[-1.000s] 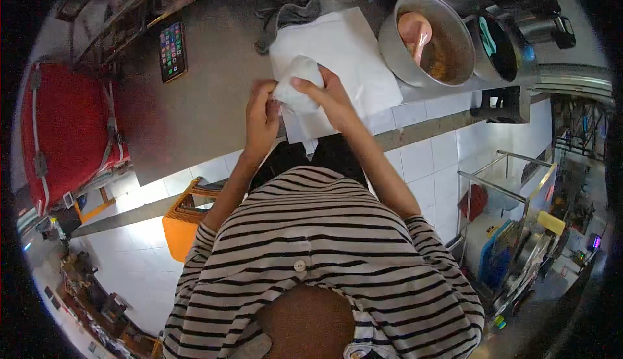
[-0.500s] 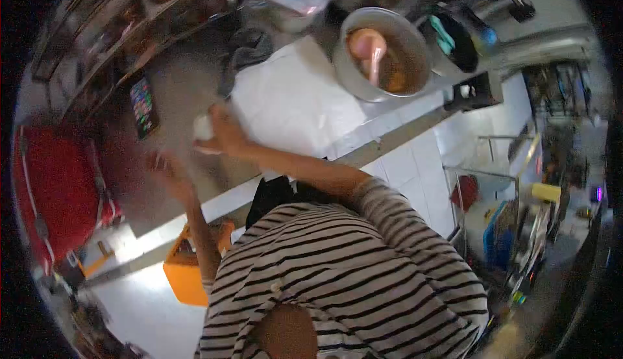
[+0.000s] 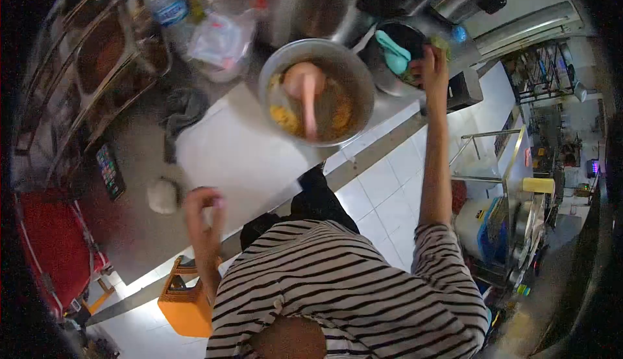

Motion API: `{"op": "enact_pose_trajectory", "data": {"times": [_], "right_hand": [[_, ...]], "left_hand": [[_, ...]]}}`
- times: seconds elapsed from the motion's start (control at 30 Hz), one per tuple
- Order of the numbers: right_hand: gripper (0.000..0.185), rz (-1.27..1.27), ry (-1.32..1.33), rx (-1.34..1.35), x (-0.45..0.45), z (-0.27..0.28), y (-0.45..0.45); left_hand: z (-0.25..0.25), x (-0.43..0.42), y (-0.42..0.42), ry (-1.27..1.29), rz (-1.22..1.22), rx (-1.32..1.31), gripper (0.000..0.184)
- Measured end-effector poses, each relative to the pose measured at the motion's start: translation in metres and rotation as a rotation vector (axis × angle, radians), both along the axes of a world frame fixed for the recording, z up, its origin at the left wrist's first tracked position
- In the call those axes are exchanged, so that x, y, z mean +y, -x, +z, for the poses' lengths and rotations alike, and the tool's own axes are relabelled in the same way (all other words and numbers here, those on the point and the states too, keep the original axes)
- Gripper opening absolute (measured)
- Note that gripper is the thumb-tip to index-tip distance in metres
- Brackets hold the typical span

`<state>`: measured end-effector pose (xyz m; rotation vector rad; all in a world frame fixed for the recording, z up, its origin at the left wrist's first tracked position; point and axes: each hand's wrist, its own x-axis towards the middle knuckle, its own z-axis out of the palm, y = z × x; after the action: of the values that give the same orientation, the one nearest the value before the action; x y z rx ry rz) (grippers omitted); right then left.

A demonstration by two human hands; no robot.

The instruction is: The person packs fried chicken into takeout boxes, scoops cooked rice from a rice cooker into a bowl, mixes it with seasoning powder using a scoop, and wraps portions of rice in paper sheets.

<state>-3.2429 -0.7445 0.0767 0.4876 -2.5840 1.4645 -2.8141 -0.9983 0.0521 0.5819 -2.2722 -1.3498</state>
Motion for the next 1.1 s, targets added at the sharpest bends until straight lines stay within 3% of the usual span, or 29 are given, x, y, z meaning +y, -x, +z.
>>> {"op": "enact_pose_trajectory", "data": {"times": [0.1,0.23,0.27,0.33,0.4,0.43,0.5,0.53,0.57,0.6,0.67,0.7,0.8,0.87,0.9,0.97,1.07,1.1], "right_hand": [[0.051,-0.040,-0.060,-0.689,0.009,-0.019,0.099],[0.067,0.342,-0.319,-0.990,-0.013,-0.048,0.138],[0.063,0.641,-0.467,-0.861,-0.001,-0.053,0.153],[0.055,1.243,-0.744,-0.539,0.024,-0.057,0.175],[0.048,1.140,-0.907,-0.552,0.053,-0.024,0.176],[0.045,1.084,-0.983,-0.555,0.065,-0.010,0.177],[0.050,1.002,-0.909,-0.261,0.091,-0.033,0.197],[0.054,0.951,-0.864,-0.117,0.099,-0.044,0.204],[0.061,0.915,-0.960,-0.363,0.079,-0.013,0.197],[0.059,0.894,-0.874,-0.368,0.078,-0.019,0.201],[0.054,0.852,-0.705,-0.392,0.078,-0.038,0.208],[0.051,0.842,-0.790,-0.209,0.078,-0.047,0.211],[0.044,0.787,-1.016,0.293,0.074,-0.065,0.218],[0.041,0.741,-1.155,0.545,0.069,-0.064,0.214],[0.039,0.817,-1.049,0.626,0.071,-0.075,0.225],[0.035,0.960,-0.832,0.784,0.079,-0.101,0.257],[0.030,0.986,-1.297,-0.185,0.023,-0.032,0.230],[0.029,1.057,-1.309,-0.161,0.021,-0.045,0.227]], "left_hand": [[0.013,0.072,0.114,-0.465,-0.591,-0.109,0.022],[0.002,0.161,0.224,-0.403,-0.929,-0.170,0.026],[0.002,0.175,0.242,-0.392,-0.977,-0.175,0.027],[-0.011,0.196,0.266,-0.453,-0.890,-0.240,0.033],[-0.011,0.208,0.293,-0.578,-0.724,-0.317,0.040],[-0.054,0.220,0.303,-0.601,-0.643,-0.211,0.054],[-0.070,0.237,0.334,-0.708,-0.324,-0.241,0.073],[-0.090,0.244,0.347,-0.548,-0.257,-0.170,0.079],[-0.114,0.251,0.360,-0.387,-0.189,-0.096,0.084],[-0.127,0.254,0.373,-0.225,-0.121,-0.024,0.090],[-0.128,0.244,0.396,-1.130,-0.153,-0.048,0.097],[-0.127,0.242,0.401,-1.582,-0.158,-0.051,0.100],[-0.118,0.251,0.408,-1.356,-0.159,-0.189,0.052],[-0.093,0.244,0.406,-1.353,-0.113,-0.150,0.077],[-0.081,0.240,0.405,-1.348,-0.093,-0.132,0.095],[-0.074,0.239,0.404,-1.311,-0.065,-0.093,0.092],[-0.063,0.230,0.400,-1.271,-0.100,-0.073,0.090],[-0.061,0.228,0.401,-1.260,-0.126,-0.071,0.090]]}}
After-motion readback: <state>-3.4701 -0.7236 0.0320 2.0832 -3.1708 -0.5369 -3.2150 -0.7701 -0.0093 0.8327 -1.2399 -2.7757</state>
